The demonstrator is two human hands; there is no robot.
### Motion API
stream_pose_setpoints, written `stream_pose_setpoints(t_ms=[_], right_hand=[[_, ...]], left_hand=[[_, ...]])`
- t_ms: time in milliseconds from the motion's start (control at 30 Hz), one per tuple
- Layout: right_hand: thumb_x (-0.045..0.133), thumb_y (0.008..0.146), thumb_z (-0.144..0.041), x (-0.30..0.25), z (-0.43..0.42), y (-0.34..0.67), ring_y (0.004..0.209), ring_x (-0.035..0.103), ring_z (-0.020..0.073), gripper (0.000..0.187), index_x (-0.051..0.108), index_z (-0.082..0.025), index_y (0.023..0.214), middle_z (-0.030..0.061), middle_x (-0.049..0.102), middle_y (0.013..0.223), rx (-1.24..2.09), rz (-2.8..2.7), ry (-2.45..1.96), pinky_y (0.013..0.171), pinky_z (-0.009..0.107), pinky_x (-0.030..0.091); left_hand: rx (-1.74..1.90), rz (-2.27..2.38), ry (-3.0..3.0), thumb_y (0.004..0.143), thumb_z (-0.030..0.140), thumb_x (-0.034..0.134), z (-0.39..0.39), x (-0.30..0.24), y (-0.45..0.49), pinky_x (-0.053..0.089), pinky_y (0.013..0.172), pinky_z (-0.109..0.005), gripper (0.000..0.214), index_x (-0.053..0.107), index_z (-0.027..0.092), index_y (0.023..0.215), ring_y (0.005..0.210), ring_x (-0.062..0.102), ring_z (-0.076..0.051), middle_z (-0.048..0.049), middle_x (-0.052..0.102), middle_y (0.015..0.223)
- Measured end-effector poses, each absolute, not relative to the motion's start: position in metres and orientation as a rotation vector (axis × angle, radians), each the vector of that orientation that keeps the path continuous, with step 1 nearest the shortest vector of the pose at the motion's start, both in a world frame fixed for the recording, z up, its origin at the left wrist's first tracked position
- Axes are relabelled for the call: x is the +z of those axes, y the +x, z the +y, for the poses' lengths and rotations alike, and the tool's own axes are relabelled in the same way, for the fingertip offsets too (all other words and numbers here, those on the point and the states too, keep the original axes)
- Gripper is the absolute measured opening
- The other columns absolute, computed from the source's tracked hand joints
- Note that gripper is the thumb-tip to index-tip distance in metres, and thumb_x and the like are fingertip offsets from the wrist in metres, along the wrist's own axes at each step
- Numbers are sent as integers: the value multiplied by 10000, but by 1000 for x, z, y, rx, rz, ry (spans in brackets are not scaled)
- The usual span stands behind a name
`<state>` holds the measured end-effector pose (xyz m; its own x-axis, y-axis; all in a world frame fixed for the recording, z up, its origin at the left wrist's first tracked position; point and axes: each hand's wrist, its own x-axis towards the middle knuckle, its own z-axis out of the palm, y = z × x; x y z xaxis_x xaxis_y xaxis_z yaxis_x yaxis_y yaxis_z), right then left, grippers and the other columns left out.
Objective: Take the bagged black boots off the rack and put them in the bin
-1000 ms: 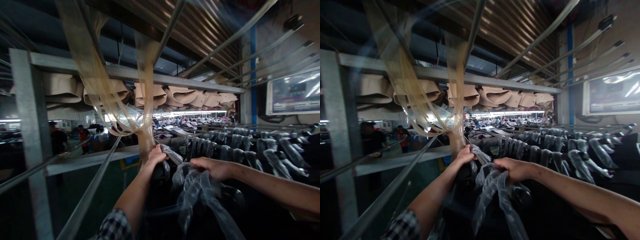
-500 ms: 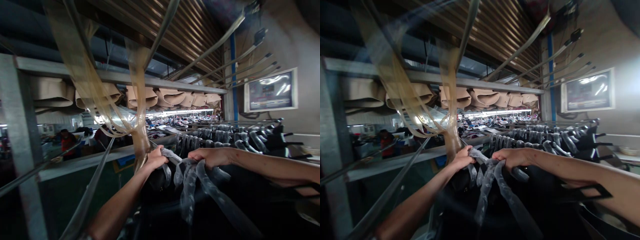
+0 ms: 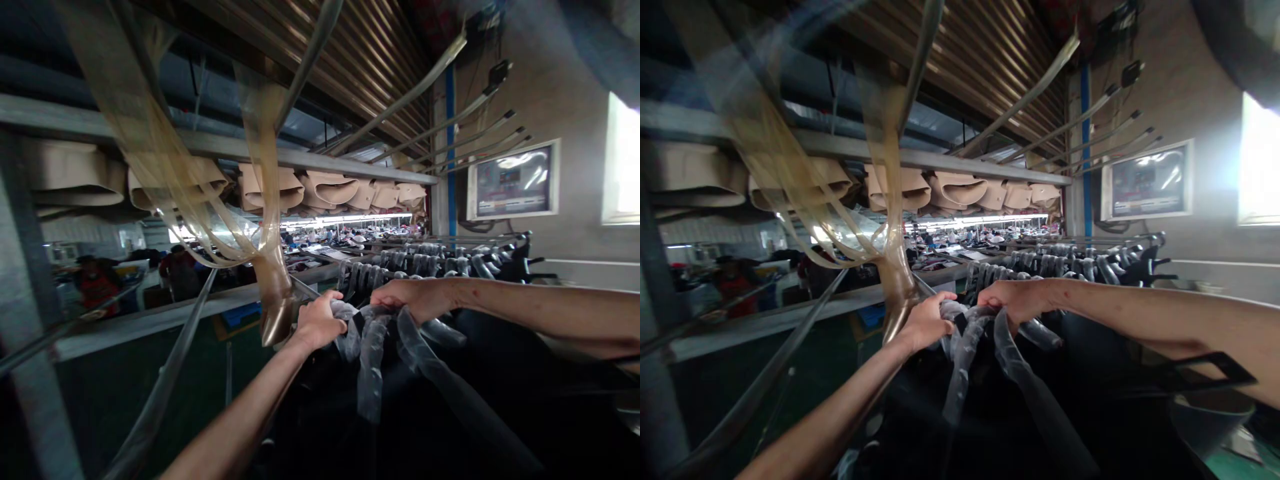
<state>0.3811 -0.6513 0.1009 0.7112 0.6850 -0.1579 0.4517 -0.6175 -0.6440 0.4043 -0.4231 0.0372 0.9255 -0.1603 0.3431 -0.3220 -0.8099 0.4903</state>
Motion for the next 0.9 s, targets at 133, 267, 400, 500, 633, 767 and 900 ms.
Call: stream_pose_setpoints(t_ms=[133, 267, 400, 500, 633, 767, 900], right_hand=[[840, 450, -272, 116, -653, 379, 712, 578, 144, 615, 559, -132, 979, -18, 625, 798, 637, -854, -2380, 627, 240, 460], [841, 437, -265, 122, -654, 359, 742, 562, 145, 596, 565, -140, 950, -23, 623, 804, 497, -893, -2452, 611, 214, 433], [817, 495, -258, 106, -648, 313, 780, 569, 151, 518, 624, -159, 966, -20, 651, 858, 437, -949, -2473, 596, 192, 406], [742, 626, -313, 73, -640, 277, 694, 525, 120, 276, 631, -161, 828, -31, 611, 747, 387, -866, -2506, 554, 186, 375], [633, 705, -280, 19, -628, 242, 552, 421, 86, 147, 550, -170, 652, -35, 514, 588, 177, -956, -2640, 500, 209, 301], [659, 589, -229, -13, -621, 227, 589, 548, 147, 164, 540, -193, 696, 8, 645, 675, 75, -1089, -2731, 551, 259, 321], [644, 572, -274, -32, -625, 227, 627, 611, 193, 196, 529, -206, 716, 16, 674, 704, 6, -1084, -2662, 543, 265, 330]], left_hand=[[410, -426, 2554, 553, 282, 647, -429, 40, 393, 486, 892, -357, 588, 642, 367, 1135, 1030, 629, -253, 26, 707, 1054], [395, -486, 2584, 555, 331, 672, -427, 41, 399, 486, 888, -378, 640, 625, 397, 1191, 1034, 635, -269, 26, 710, 1067], [408, -394, 2558, 554, 285, 653, -433, 34, 390, 488, 878, -381, 560, 662, 377, 1106, 1024, 644, -275, 24, 719, 1035], [468, -389, 2492, 583, 278, 636, -443, 31, 373, 484, 874, -388, 461, 670, 362, 1036, 987, 653, -268, 30, 727, 958], [507, -442, 2402, 598, 266, 646, -450, 33, 357, 482, 866, -368, 423, 679, 370, 1007, 957, 660, -245, 55, 730, 931], [497, -493, 2407, 577, 247, 673, -451, 34, 357, 489, 806, -338, 421, 699, 376, 977, 935, 661, -242, 64, 725, 898], [437, -572, 2340, 590, 226, 677, -449, 35, 376, 483, 715, -299, 442, 698, 335, 1018, 834, 653, -208, 43, 716, 863]])
